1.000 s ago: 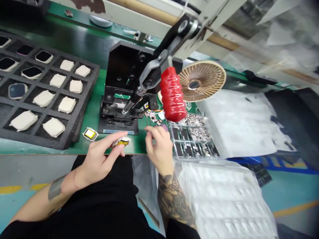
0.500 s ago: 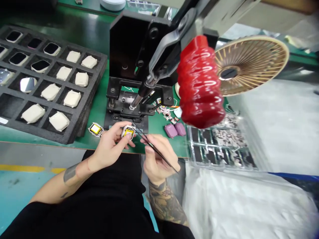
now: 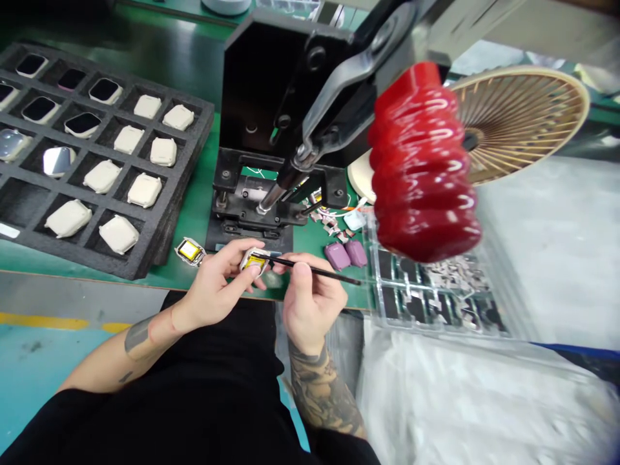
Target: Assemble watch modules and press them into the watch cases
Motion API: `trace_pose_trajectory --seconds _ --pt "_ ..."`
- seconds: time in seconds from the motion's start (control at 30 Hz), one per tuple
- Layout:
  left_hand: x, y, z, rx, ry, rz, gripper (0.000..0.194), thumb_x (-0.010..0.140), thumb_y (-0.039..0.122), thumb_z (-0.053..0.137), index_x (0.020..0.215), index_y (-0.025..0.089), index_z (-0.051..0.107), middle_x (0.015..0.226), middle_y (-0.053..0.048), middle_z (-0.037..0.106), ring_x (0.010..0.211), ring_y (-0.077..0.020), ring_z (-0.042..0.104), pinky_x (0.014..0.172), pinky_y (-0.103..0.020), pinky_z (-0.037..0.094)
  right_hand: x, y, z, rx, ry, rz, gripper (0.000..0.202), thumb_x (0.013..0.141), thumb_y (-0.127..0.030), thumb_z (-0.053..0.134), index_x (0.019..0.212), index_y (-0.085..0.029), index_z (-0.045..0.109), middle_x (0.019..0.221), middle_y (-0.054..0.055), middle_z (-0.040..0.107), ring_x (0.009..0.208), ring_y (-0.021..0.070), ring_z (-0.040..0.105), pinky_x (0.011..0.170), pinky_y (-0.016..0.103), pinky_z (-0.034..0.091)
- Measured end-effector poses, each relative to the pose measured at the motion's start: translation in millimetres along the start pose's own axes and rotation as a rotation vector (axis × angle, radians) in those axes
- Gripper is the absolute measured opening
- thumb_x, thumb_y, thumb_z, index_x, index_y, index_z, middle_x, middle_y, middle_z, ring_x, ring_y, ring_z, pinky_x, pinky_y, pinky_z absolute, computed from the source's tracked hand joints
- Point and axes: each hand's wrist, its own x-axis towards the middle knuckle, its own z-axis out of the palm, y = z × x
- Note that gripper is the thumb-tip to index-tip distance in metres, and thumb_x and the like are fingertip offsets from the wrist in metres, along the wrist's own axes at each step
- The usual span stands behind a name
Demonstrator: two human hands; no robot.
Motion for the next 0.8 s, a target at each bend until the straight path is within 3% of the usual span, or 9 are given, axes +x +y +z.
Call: trace_pose_trajectory --seconds 0.07,0.17,0.3,0.37,0.47,0.57,0.67,0.73,0.8 --pt "0 1 -0.4 -0.014 0.000 -0.003 0.037 0.111 0.036 0.070 0.144 0.019 0.065 0.108 -0.009 0.082 0.088 -0.0200 0.083 0.073 -0.025 0.066 -3 -2 -1 0.063 -0.031 0.079 0.013 0.110 -0.031 0.065 0.110 -0.025 0.077 0.096 0.004 0.077 0.079 0.0188 0.076 0.070 0.036 0.066" --pt "1 1 0.8 -0.057 0.031 -0.009 0.040 0.110 0.036 0.072 0.145 0.020 0.064 0.110 -0.010 0.083 0.089 -0.0211 0.084 0.073 -0.027 0.068 -6 -6 -3 0.118 -0.089 -0.052 0.013 0.109 -0.034 0.067 0.108 -0.026 0.077 0.087 0.004 0.074 0.079 0.0218 0.076 0.071 0.041 0.066" --pt "3 3 3.9 -0.139 0.094 0.011 0.042 0.108 0.036 0.075 0.145 0.020 0.063 0.116 -0.012 0.084 0.084 -0.0204 0.085 0.071 -0.027 0.068 -4 -6 -6 0.074 0.088 -0.237 0.013 0.107 -0.033 0.069 0.111 -0.027 0.081 0.089 0.005 0.076 0.082 0.0235 0.076 0.068 0.041 0.064" --pt "3 4 4.4 -0.155 0.101 0.018 0.041 0.107 0.036 0.076 0.142 0.019 0.064 0.113 -0.011 0.084 0.083 -0.0206 0.085 0.071 -0.027 0.068 -2 -2 -7 0.025 0.150 -0.185 0.013 0.107 -0.030 0.070 0.113 -0.027 0.081 0.096 0.006 0.078 0.088 0.0233 0.076 0.071 0.040 0.064" --pt "4 7 3.0 -0.190 0.074 0.005 0.041 0.106 0.041 0.078 0.138 0.019 0.067 0.110 -0.010 0.083 0.088 -0.0240 0.086 0.074 -0.030 0.070 -3 2 -4 0.030 0.088 -0.063 0.013 0.107 -0.028 0.071 0.114 -0.028 0.082 0.102 0.006 0.079 0.091 0.0219 0.077 0.074 0.038 0.064" --pt "6 11 0.0 -0.257 0.090 -0.049 0.043 0.108 0.050 0.073 0.134 0.017 0.068 0.112 -0.014 0.084 0.086 -0.0267 0.087 0.073 -0.033 0.071 0 -6 -9 0.178 0.032 -0.028 0.012 0.108 -0.031 0.069 0.108 -0.028 0.080 0.092 0.003 0.076 0.083 0.0197 0.073 0.068 0.035 0.060" --pt "10 14 -2.0 -0.283 0.125 -0.102 0.044 0.105 0.047 0.079 0.133 0.015 0.068 0.108 -0.015 0.086 0.080 -0.0255 0.086 0.068 -0.031 0.070 17 -26 -38 0.334 -0.040 0.010 0.017 0.106 -0.038 0.069 0.094 -0.027 0.073 0.073 -0.001 0.063 0.065 0.0166 0.060 0.060 0.032 0.050" --pt "11 16 -2.2 -0.267 0.122 -0.100 0.044 0.103 0.043 0.082 0.134 0.015 0.068 0.106 -0.014 0.086 0.080 -0.0251 0.086 0.068 -0.031 0.070 37 -41 -71 0.413 -0.079 0.026 0.026 0.104 -0.039 0.069 0.082 -0.026 0.062 0.060 -0.005 0.047 0.052 0.0145 0.043 0.053 0.031 0.040" --pt "10 17 -1.6 -0.234 0.114 -0.084 0.045 0.103 0.043 0.080 0.136 0.015 0.068 0.108 -0.015 0.086 0.081 -0.0251 0.086 0.068 -0.031 0.070 58 -52 -109 0.438 -0.117 -0.052 0.035 0.101 -0.040 0.067 0.074 -0.027 0.050 0.051 -0.008 0.030 0.044 0.0137 0.026 0.047 0.032 0.033"
